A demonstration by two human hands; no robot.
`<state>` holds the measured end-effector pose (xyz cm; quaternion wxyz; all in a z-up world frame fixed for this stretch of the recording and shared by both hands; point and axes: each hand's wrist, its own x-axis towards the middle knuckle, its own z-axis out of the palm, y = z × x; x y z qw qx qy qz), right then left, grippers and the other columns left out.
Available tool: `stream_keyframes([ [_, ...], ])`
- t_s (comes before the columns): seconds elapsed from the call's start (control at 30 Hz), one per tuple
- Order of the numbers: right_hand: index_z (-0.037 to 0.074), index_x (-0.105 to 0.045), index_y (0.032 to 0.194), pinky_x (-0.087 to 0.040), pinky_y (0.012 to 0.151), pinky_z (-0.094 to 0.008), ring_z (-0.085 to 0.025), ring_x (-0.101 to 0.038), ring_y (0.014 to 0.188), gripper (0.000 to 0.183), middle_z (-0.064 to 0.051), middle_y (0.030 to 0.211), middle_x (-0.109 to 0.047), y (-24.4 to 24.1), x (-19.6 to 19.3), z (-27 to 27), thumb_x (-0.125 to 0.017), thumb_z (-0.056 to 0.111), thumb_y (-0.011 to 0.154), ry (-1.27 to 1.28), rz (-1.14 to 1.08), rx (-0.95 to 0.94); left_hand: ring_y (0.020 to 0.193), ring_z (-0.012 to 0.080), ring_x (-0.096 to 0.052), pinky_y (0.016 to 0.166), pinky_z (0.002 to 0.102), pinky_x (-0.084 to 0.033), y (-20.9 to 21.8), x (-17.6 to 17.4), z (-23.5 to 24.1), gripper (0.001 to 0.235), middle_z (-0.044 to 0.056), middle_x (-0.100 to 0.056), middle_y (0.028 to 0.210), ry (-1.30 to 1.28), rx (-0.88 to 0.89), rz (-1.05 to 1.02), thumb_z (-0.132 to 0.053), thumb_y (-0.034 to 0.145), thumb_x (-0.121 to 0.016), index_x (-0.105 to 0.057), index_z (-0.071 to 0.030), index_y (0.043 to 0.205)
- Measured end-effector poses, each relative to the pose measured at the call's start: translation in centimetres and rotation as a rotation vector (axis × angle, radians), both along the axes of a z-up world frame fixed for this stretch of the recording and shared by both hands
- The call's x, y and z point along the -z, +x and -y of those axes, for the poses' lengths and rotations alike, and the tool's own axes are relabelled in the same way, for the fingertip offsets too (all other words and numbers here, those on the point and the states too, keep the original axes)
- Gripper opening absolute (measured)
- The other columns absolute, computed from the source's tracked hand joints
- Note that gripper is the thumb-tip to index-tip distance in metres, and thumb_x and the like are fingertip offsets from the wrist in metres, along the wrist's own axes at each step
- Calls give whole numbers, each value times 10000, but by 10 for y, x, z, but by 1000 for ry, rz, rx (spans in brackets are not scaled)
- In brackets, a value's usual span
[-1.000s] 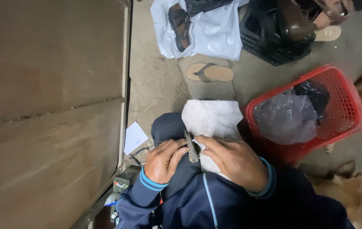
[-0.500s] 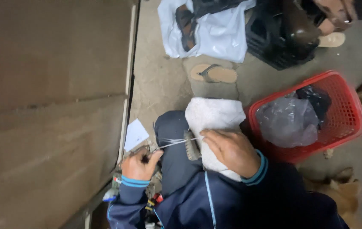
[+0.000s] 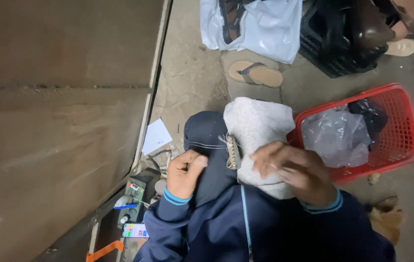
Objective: The person sits on the floor and sews a beige sandal using a needle and white thread. The sandal is placed on a white towel on the person's lap for stability. The person repeatedly pushes the needle through the sandal sole and pulls the thread tight.
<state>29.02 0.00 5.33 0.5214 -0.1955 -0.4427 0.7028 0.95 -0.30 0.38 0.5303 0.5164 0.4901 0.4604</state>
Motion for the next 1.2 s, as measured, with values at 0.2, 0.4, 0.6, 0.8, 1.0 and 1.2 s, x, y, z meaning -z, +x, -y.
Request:
stream_keyframes([
  [0.2,4,-630,1272,-586,553,-306,-237,-761,756,515,-191,1345,-626,-45,-11,-7,-800,101,796,271,917,263,448,126,-522,432,269,-402,34,-7,-1,103,40,-555,506,10,-64,-259,-103,844,-834,-799,-56,929],
  [0.4,65,-590,1367,-578,542,-428,-300,-721,704,624,-130,967,-689,-42,3,-2,-803,322,839,201,1199,257,449,114,-511,419,282,-394,47,-11,-6,86,56,-516,498,48,-34,-283,-55,863,-765,-789,-43,945],
  [0.6,122,-471,775,-388,538,-412,-230,-541,553,400,-10,644,-524,-44,20,-4,-721,381,949,491,1152,315,522,88,-432,533,259,-386,26,-67,14,105,-22,-492,579,-216,224,-49,-99,969,-586,-656,-81,892],
  [0.8,101,-517,811,-399,548,-416,-250,-564,657,329,-34,713,-539,-43,21,-1,-717,335,926,567,1186,276,584,107,-388,550,291,-410,37,-79,20,278,-7,-533,682,-40,159,-354,-157,960,-663,-497,-110,742],
  [1.0,137,-565,807,-404,560,-345,-184,-481,586,306,17,636,-450,-15,28,2,-842,264,830,398,1174,405,512,197,-515,533,350,-438,43,-31,-4,129,-5,-511,705,142,30,-720,-200,932,-687,-789,-159,864],
  [1.2,141,-482,750,-388,497,-356,-168,-488,519,346,31,606,-493,-7,36,4,-775,291,858,339,1212,341,904,218,-718,656,356,-565,65,-7,-17,175,-30,-674,1135,254,75,-802,-200,976,-643,-737,-148,1114],
])
